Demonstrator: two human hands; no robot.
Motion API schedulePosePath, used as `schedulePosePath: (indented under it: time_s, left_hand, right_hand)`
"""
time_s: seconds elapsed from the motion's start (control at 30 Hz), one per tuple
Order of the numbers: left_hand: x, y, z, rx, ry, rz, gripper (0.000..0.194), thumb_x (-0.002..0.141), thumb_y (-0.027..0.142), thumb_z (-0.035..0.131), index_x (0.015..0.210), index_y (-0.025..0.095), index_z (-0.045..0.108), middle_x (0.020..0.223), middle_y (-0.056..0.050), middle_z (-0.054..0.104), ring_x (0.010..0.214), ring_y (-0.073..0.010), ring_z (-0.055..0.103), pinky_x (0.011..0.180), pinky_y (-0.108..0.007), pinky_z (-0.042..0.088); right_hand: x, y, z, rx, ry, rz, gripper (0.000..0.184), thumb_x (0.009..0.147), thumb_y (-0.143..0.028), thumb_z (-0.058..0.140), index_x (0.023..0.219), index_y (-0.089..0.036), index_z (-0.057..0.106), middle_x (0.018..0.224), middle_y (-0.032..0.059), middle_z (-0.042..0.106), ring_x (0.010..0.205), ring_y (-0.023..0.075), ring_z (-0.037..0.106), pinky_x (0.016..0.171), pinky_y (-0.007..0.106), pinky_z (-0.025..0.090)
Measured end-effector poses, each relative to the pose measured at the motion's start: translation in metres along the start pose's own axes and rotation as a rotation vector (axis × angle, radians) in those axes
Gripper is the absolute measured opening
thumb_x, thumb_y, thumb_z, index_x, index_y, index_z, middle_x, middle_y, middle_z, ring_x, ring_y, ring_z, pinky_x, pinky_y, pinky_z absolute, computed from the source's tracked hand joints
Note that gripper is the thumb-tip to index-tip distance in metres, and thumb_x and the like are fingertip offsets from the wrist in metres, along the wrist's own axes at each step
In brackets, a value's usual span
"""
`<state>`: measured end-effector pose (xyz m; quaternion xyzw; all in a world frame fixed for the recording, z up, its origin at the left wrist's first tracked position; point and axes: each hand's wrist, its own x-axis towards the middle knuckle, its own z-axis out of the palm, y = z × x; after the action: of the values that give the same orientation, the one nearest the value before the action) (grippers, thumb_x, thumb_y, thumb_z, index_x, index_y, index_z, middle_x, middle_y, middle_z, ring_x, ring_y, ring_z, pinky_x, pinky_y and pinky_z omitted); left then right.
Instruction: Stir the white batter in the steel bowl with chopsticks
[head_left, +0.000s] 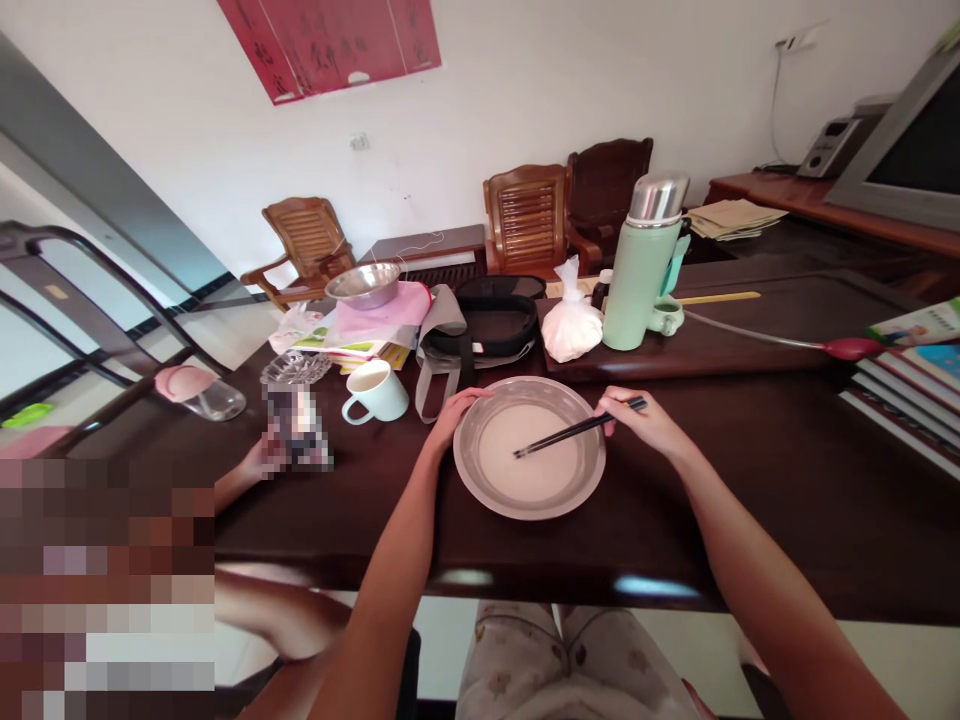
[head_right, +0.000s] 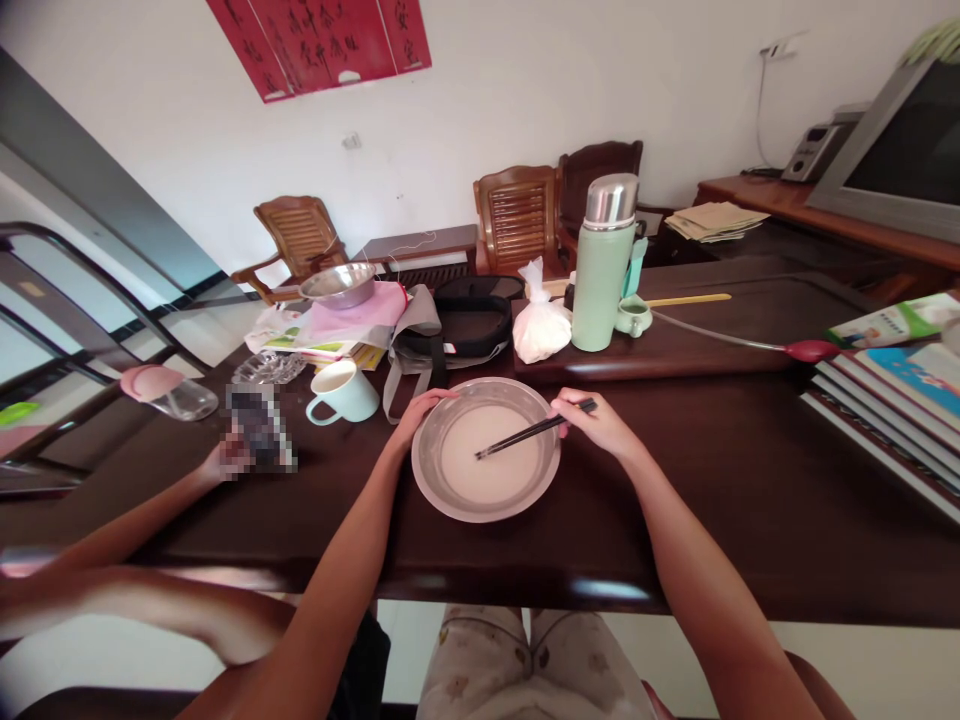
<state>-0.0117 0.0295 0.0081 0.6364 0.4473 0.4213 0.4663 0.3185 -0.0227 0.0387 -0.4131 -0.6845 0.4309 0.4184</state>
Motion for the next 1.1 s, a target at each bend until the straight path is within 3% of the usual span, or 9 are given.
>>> schedulePosePath:
  time_s: [0.07, 0.23, 0.4, 0.47, 0.6, 0.67, 0.73, 0.97, 1.1]
  left_hand:
    - [-0.002, 0.002, -0.004, -0.001, -0.001, 0.003, 0.032, 0.078, 0.028, 0.047, 0.091, 0.014, 0.073, 0.106, -0.007, 0.068, 0.102, -0.0217, 0.058, 0.094, -0.029, 0.040]
    - [-0.002, 0.002, -0.004, 0.001, -0.008, 0.000, 0.032, 0.078, 0.028, 0.047, 0.091, 0.014, 0.072, 0.107, -0.007, 0.068, 0.104, -0.0223, 0.057, 0.096, -0.030, 0.038]
    - [0.002, 0.005, 0.007, 0.023, 0.005, -0.010, 0.032, 0.078, 0.029, 0.047, 0.090, 0.014, 0.073, 0.106, -0.007, 0.069, 0.104, -0.0239, 0.058, 0.098, -0.034, 0.039]
    - [-0.004, 0.015, 0.004, 0.047, 0.009, -0.018, 0.031, 0.080, 0.031, 0.048, 0.089, 0.016, 0.073, 0.105, -0.008, 0.070, 0.107, -0.0252, 0.058, 0.098, -0.036, 0.040]
    - [-0.039, 0.050, -0.046, 0.070, 0.024, -0.016, 0.033, 0.085, 0.038, 0.044, 0.088, 0.024, 0.074, 0.097, -0.004, 0.072, 0.115, -0.0238, 0.055, 0.100, -0.033, 0.039]
    - [-0.056, 0.065, -0.077, 0.086, 0.039, -0.005, 0.031, 0.086, 0.040, 0.045, 0.090, 0.029, 0.073, 0.094, -0.002, 0.072, 0.118, -0.0222, 0.053, 0.099, -0.032, 0.040]
    - [-0.061, 0.069, -0.086, 0.095, 0.069, 0.009, 0.027, 0.083, 0.040, 0.049, 0.092, 0.031, 0.073, 0.091, 0.001, 0.072, 0.117, -0.0222, 0.054, 0.097, -0.033, 0.043]
    - [-0.004, 0.017, 0.003, 0.033, 0.014, -0.019, 0.027, 0.077, 0.027, 0.049, 0.086, 0.018, 0.073, 0.100, -0.005, 0.071, 0.104, -0.0237, 0.060, 0.092, -0.033, 0.044]
    - [0.002, -0.001, 0.002, 0.000, 0.001, -0.018, 0.031, 0.077, 0.028, 0.048, 0.090, 0.014, 0.072, 0.106, -0.007, 0.069, 0.104, -0.0234, 0.059, 0.095, -0.031, 0.041]
  right_hand:
    - [0.000, 0.001, 0.001, -0.019, -0.032, -0.010, 0.036, 0.084, -0.052, 0.055, 0.077, -0.018, 0.067, 0.060, 0.0014, 0.062, 0.059, 0.0160, 0.059, 0.062, 0.028, 0.045]
    - [-0.001, -0.002, -0.003, -0.001, 0.085, -0.015, 0.041, 0.085, -0.054, 0.052, 0.071, -0.019, 0.066, 0.051, 0.0004, 0.057, 0.055, 0.0158, 0.057, 0.065, 0.029, 0.045]
    - [0.000, -0.002, -0.001, -0.001, -0.043, 0.009, 0.036, 0.084, -0.052, 0.056, 0.075, -0.018, 0.067, 0.059, 0.0012, 0.061, 0.058, 0.0157, 0.059, 0.062, 0.028, 0.045]
    - [0.000, 0.000, -0.001, -0.019, -0.013, -0.012, 0.034, 0.085, -0.050, 0.056, 0.078, -0.018, 0.067, 0.060, 0.0011, 0.062, 0.061, 0.0157, 0.059, 0.064, 0.027, 0.044]
    - [-0.001, 0.001, -0.005, 0.012, 0.089, -0.004, 0.039, 0.087, -0.051, 0.052, 0.071, -0.019, 0.065, 0.050, -0.0004, 0.057, 0.055, 0.0148, 0.057, 0.066, 0.028, 0.044]
    - [-0.001, 0.000, -0.004, 0.024, 0.045, 0.015, 0.040, 0.086, -0.052, 0.053, 0.069, -0.018, 0.066, 0.051, -0.0002, 0.057, 0.053, 0.0147, 0.057, 0.064, 0.028, 0.045]
    - [0.000, -0.001, -0.001, 0.014, -0.021, 0.018, 0.038, 0.085, -0.052, 0.055, 0.073, -0.018, 0.067, 0.056, 0.0007, 0.060, 0.056, 0.0154, 0.058, 0.062, 0.028, 0.045]
    - [-0.001, -0.004, -0.004, 0.005, 0.099, 0.007, 0.041, 0.085, -0.055, 0.053, 0.069, -0.019, 0.065, 0.049, 0.0005, 0.057, 0.053, 0.0163, 0.057, 0.064, 0.029, 0.045]
    - [0.000, -0.002, -0.001, 0.003, -0.007, 0.009, 0.039, 0.085, -0.053, 0.054, 0.073, -0.018, 0.067, 0.056, 0.0010, 0.060, 0.057, 0.0158, 0.058, 0.063, 0.029, 0.045]
